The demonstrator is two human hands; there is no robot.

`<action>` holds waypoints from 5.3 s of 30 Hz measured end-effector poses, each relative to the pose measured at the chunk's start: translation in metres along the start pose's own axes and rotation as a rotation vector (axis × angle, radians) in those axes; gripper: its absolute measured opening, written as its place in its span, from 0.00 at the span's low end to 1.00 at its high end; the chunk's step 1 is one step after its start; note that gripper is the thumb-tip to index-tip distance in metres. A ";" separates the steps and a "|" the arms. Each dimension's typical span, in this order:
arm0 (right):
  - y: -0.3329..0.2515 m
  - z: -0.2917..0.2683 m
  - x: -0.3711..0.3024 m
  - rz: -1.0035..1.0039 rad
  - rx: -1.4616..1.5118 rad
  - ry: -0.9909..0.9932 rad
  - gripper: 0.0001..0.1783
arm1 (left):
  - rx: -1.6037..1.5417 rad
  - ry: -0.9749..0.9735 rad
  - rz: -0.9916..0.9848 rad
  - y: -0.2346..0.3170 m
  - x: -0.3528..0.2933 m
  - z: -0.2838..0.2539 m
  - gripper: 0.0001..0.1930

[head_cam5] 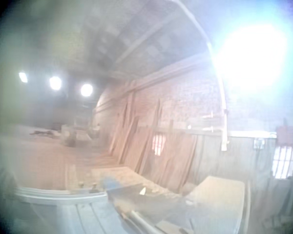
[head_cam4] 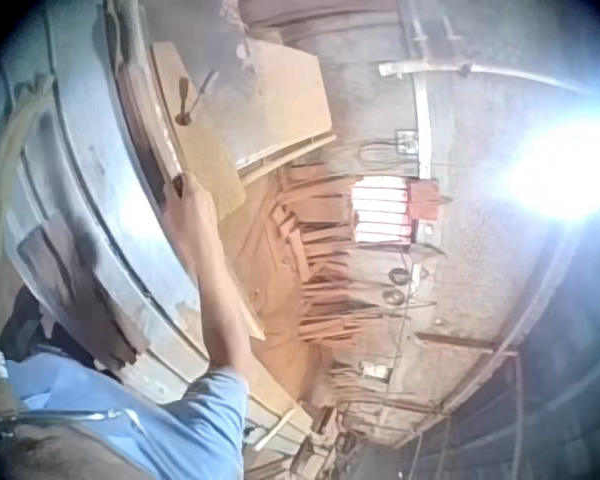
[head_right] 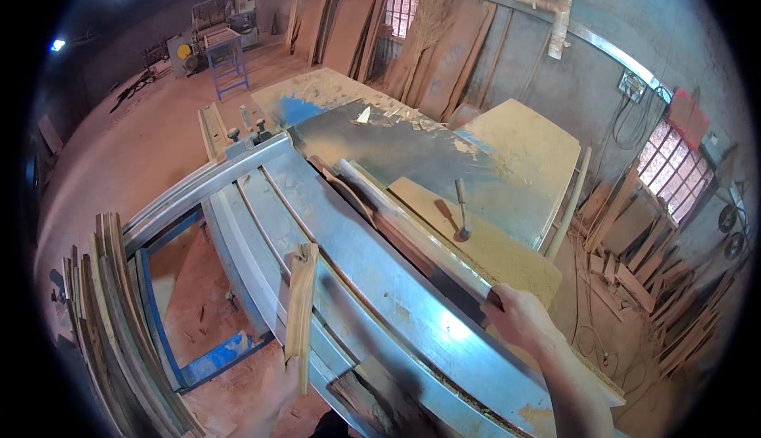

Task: The person measures and cuts thin wooden strips on a table saw, using a tape measure and a push stick. They repeatedly feed the strips through the saw blade, collect the cut pieces, and stack them on the table.

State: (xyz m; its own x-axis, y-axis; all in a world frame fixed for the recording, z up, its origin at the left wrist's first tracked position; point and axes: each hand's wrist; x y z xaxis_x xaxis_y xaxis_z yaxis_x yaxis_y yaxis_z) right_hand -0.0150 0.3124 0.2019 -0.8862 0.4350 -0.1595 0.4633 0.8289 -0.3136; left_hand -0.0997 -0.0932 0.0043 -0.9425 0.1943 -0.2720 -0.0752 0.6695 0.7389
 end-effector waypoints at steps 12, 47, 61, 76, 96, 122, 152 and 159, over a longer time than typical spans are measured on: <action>-0.115 -0.003 0.195 -0.180 -0.066 0.181 0.17 | 0.073 -0.103 -0.103 -0.007 0.006 -0.003 0.29; -0.297 0.006 0.319 -0.384 -1.040 0.055 0.11 | 0.078 -0.173 0.041 -0.020 0.017 0.003 0.27; -0.288 0.010 0.322 -0.459 -1.038 0.106 0.08 | 0.223 -0.005 0.280 -0.064 0.003 0.042 0.28; -0.280 0.017 0.321 -0.491 -1.048 0.174 0.09 | 0.267 -0.023 0.269 -0.108 -0.004 0.082 0.29; -0.316 0.011 0.312 -0.607 -1.183 0.040 0.09 | 0.092 -0.144 0.220 -0.038 0.007 -0.003 0.22; -0.229 -0.029 0.153 -0.475 -1.084 -0.208 0.09 | -0.281 -0.194 0.064 -0.024 0.017 -0.004 0.27; 0.076 0.000 -0.338 0.395 -0.002 0.068 0.14 | 0.265 -0.302 1.179 0.181 0.003 0.103 0.22; 0.119 0.056 -0.447 0.554 0.154 0.057 0.17 | 0.901 -0.213 1.526 0.191 0.054 0.234 0.12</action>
State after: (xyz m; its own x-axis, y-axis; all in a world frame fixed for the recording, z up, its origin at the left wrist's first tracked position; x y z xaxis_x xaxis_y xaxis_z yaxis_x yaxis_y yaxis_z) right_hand 0.4361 0.1964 0.1836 -0.5077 0.8114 -0.2897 0.8487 0.4130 -0.3304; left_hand -0.0887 0.2131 -0.0130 0.0606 0.9880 0.1424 0.9912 -0.0428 -0.1252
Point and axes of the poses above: each hand's wrist, its own x-axis towards the middle knuckle, its own z-axis out of the palm, y = z × x, and after that the axes turned 1 degree about -x, right-handed
